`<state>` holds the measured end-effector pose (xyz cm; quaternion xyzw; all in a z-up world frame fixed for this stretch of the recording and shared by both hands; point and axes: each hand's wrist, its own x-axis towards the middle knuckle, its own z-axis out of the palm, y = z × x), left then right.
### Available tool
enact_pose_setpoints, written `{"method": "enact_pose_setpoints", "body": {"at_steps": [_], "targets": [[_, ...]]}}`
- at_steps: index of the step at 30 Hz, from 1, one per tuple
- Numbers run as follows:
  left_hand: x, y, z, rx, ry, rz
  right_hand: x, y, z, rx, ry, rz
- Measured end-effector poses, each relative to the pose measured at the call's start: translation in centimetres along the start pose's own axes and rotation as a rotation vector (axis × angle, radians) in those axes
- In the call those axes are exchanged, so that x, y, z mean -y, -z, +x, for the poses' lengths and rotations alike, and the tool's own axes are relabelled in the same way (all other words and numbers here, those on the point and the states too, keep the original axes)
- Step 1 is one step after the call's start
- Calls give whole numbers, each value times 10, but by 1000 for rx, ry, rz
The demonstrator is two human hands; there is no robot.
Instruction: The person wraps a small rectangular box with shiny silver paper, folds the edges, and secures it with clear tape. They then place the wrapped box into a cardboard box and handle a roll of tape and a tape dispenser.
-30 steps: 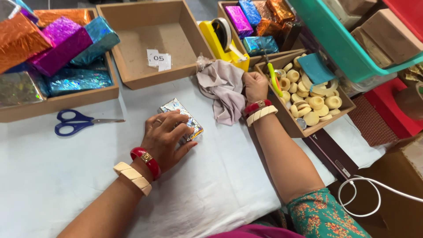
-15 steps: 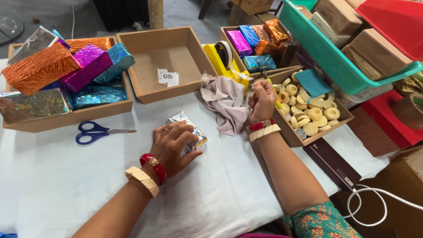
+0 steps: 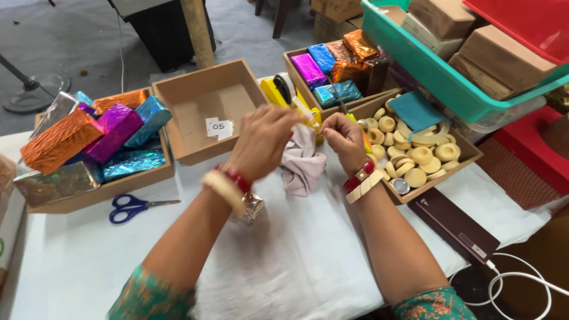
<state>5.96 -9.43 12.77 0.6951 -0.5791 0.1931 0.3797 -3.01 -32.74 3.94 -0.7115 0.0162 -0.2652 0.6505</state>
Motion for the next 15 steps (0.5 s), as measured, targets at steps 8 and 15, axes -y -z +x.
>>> {"method": "enact_pose_setpoints", "body": {"at_steps": [8, 15], "targets": [[80, -91, 51, 222, 47, 57, -3, 2, 5, 4, -8, 196], [91, -69, 66, 363, 165, 207, -29, -8, 13, -238, -169, 207]]}}
